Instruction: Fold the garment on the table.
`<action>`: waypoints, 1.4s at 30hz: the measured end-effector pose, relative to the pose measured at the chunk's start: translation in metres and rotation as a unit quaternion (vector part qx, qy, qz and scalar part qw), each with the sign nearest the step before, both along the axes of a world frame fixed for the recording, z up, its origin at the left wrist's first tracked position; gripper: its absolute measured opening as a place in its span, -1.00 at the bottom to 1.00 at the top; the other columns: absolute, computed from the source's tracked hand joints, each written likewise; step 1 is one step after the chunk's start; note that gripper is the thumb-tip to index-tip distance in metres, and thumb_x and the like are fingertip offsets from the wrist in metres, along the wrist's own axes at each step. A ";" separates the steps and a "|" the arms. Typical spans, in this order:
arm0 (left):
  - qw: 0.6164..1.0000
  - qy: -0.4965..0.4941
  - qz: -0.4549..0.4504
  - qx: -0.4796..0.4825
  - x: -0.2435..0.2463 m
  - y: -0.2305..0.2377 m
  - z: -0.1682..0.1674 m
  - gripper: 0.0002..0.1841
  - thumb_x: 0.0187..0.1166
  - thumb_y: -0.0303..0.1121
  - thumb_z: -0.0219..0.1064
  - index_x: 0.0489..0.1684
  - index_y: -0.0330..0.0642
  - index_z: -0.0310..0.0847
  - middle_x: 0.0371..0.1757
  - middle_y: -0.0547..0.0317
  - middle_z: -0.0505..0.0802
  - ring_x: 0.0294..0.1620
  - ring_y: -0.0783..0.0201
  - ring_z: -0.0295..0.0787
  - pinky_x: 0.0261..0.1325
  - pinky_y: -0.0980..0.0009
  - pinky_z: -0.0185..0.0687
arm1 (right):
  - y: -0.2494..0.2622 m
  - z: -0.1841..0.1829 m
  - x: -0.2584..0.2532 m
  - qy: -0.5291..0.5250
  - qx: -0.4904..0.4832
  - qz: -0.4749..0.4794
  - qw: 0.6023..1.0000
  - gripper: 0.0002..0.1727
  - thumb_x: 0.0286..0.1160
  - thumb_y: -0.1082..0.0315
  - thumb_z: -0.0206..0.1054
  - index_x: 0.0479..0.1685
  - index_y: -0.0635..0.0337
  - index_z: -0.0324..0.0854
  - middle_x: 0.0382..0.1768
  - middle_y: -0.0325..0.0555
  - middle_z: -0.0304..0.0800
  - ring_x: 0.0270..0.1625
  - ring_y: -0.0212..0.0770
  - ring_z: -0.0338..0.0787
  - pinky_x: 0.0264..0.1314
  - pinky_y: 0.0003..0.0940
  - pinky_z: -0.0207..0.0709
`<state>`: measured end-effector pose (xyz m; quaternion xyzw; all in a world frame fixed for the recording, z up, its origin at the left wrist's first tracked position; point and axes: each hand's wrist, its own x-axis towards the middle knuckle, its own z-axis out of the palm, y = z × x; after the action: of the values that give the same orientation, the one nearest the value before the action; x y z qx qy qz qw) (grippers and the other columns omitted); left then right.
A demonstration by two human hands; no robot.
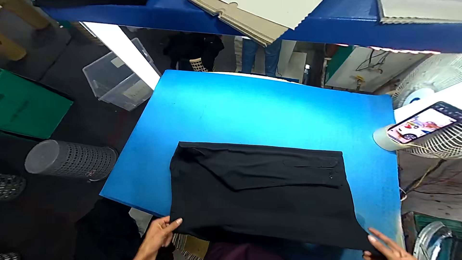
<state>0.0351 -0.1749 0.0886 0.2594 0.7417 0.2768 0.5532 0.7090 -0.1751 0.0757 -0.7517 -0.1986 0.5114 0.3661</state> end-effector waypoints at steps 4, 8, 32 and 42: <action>0.996 0.031 -0.013 0.088 -0.003 0.090 0.038 -0.82 0.59 -0.36 0.42 -0.41 -0.23 0.75 -0.78 0.24 0.61 -0.91 0.52 0.24 -0.84 0.59 0.17 | 0.068 0.013 0.010 0.044 0.043 -0.054 0.997 -0.66 0.68 0.38 0.22 0.35 0.25 0.60 -0.32 -0.16 0.84 -0.53 -0.29 0.80 -0.48 -0.37 0.77; 0.989 0.121 0.003 0.087 0.021 0.185 0.020 -0.73 0.59 -0.31 0.46 -0.54 -0.22 0.66 -0.86 0.28 0.44 -0.92 0.49 0.09 -0.82 0.56 0.02 | 0.141 -0.002 0.002 0.063 0.031 -0.138 0.988 -0.78 0.65 0.40 0.27 0.12 0.31 0.67 -0.34 -0.11 0.83 -0.50 -0.31 0.79 -0.45 -0.44 0.74; 0.963 -0.135 0.104 0.207 0.140 0.178 0.063 -0.68 0.72 -0.25 0.30 0.29 -0.25 0.64 0.02 0.00 0.90 -0.01 0.20 0.89 0.09 0.18 0.85 | 0.105 -0.008 -0.361 0.398 0.109 0.417 0.810 -0.64 0.56 0.21 0.47 0.16 0.29 0.74 0.08 -0.08 0.88 0.18 -0.26 0.82 0.39 -0.21 0.66; 0.899 -0.239 0.341 0.136 0.150 0.175 -0.025 -0.70 0.70 -0.41 0.24 0.31 -0.31 0.50 0.08 -0.08 0.82 0.03 0.12 0.83 0.06 0.15 0.79 | 0.204 0.024 -0.109 -0.010 0.148 0.376 0.915 -0.79 0.54 0.22 0.48 -0.17 0.22 0.80 -0.44 -0.16 0.81 -0.40 -0.31 0.71 -0.25 -0.30 0.61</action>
<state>0.1850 0.0005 0.0640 -0.0108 0.5857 0.6002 0.5446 0.6002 0.0289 0.1002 -0.5638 -0.5436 0.5686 0.2515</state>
